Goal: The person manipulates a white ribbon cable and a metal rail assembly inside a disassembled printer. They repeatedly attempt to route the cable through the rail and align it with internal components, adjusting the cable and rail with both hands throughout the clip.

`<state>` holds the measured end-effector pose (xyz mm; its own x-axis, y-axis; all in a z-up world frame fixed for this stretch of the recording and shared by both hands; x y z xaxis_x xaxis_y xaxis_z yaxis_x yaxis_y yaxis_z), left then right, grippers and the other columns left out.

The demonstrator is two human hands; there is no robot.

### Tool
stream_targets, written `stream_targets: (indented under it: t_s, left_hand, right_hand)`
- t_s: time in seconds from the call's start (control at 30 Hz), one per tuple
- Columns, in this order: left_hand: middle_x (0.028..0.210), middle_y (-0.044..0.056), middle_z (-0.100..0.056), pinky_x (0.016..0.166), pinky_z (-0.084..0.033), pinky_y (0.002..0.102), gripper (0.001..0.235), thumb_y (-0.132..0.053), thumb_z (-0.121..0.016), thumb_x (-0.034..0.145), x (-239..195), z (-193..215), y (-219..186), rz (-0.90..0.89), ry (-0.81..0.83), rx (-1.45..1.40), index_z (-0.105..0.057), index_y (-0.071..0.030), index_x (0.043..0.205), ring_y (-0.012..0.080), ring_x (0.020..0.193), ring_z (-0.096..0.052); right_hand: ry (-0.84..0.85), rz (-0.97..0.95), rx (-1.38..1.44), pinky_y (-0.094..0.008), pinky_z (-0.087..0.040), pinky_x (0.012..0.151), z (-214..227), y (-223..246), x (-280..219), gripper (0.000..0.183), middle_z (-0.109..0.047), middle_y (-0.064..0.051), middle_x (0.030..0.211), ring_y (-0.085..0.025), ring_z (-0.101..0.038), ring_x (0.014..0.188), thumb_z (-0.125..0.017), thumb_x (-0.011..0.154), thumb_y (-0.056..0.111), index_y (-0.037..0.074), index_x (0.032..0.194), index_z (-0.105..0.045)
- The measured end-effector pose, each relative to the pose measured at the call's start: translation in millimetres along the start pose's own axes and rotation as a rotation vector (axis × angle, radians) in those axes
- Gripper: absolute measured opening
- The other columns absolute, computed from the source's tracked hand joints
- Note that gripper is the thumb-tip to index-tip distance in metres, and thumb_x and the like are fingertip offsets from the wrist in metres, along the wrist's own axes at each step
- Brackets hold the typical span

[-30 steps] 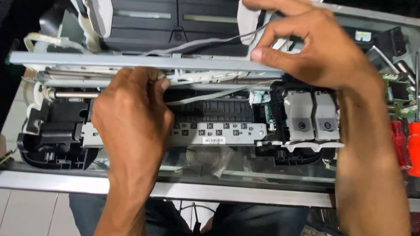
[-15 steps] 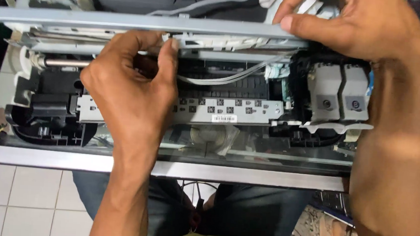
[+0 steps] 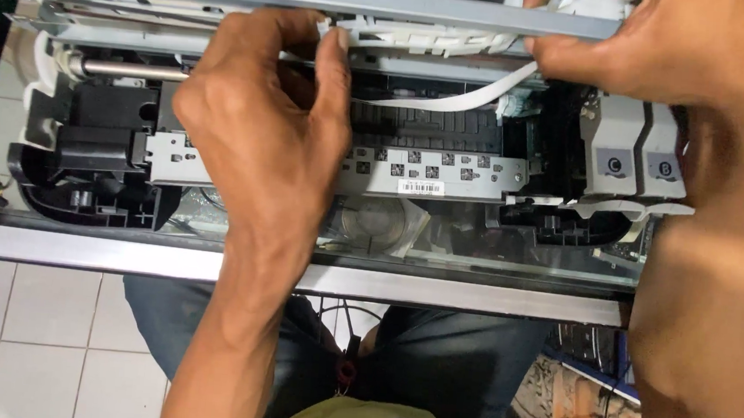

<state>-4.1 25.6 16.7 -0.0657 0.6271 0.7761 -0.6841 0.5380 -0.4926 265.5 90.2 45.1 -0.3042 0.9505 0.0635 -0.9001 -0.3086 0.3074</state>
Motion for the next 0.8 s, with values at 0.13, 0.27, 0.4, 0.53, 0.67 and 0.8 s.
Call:
stream_targets:
  t_s: [0.13,0.27,0.4,0.53,0.67,0.8]
  left_hand:
    - [0.091,0.015,-0.069,0.053,-0.046,0.035,0.016,-0.011,-0.070,0.103,-1.5,-1.0,2.9,0.019,-0.004,0.012,-0.069,0.003,0.095,0.0189,0.058,-0.060]
    - [0.086,0.014,-0.068,0.050,-0.044,0.034,0.014,-0.008,-0.073,0.102,0.2,-1.2,3.2,0.015,0.017,0.009,-0.070,0.004,0.095,0.0182,0.057,-0.057]
    - [0.087,0.014,-0.069,0.052,-0.049,0.032,0.012,-0.005,-0.076,0.100,2.3,-0.4,4.1,0.055,0.043,-0.017,-0.071,0.004,0.094,0.0194,0.061,-0.061]
    - [0.087,0.015,-0.071,0.049,-0.049,0.031,0.012,-0.006,-0.075,0.100,2.1,-2.1,5.1,0.064,0.032,-0.007,-0.073,0.005,0.097,0.0188,0.059,-0.061]
    - [0.088,0.014,-0.072,0.055,-0.050,0.034,0.012,-0.008,-0.076,0.098,2.1,0.0,5.5,0.086,0.043,0.008,-0.073,0.003,0.096,0.0212,0.063,-0.063]
    - [0.087,0.011,-0.073,0.053,-0.050,0.034,0.011,-0.010,-0.079,0.095,4.0,1.1,7.7,0.135,0.074,-0.033,-0.073,-0.002,0.092,0.0178,0.059,-0.062]
  right_hand:
    - [-0.043,0.067,-0.086,-0.036,-0.033,0.055,-2.5,-0.2,-5.0,0.026,-0.055,0.001,0.084,-0.015,-0.041,0.055,-0.078,0.096,0.020,0.021,0.119,-0.066]
    - [0.006,-0.005,-0.118,-0.040,-0.036,0.055,1.6,10.5,-4.1,0.030,-0.061,0.003,0.098,-0.020,-0.045,0.059,-0.080,0.097,0.035,0.023,0.119,-0.064]
    - [-0.033,0.215,-0.057,-0.036,-0.039,0.070,7.4,14.7,-2.2,0.030,-0.065,0.001,0.115,-0.020,-0.054,0.059,-0.079,0.095,0.031,0.013,0.115,-0.065]
    - [-0.137,0.548,0.004,-0.045,-0.042,0.099,13.3,24.2,-1.6,0.026,-0.065,-0.021,0.135,-0.036,-0.059,0.130,-0.081,0.085,0.000,0.003,0.106,-0.066]
    - [-0.175,0.555,-0.004,-0.063,-0.025,0.115,14.4,29.7,-1.6,0.024,-0.058,-0.016,0.153,-0.042,-0.044,0.146,-0.078,0.080,0.010,0.010,0.099,-0.064]
    - [-0.215,0.606,0.029,-0.069,-0.024,0.118,16.9,34.7,-0.3,0.032,-0.056,-0.013,0.151,-0.045,-0.036,0.152,-0.086,0.075,0.016,0.014,0.102,-0.069]
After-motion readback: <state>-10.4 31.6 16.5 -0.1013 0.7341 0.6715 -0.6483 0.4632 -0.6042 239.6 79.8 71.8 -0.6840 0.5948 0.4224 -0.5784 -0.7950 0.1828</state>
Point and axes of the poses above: each hand's wrist, its own x-axis towards the middle knuckle, its own z-axis out of the back of the hand, y = z × x, the point moved 4 cm from there along x, towards the middle knuckle
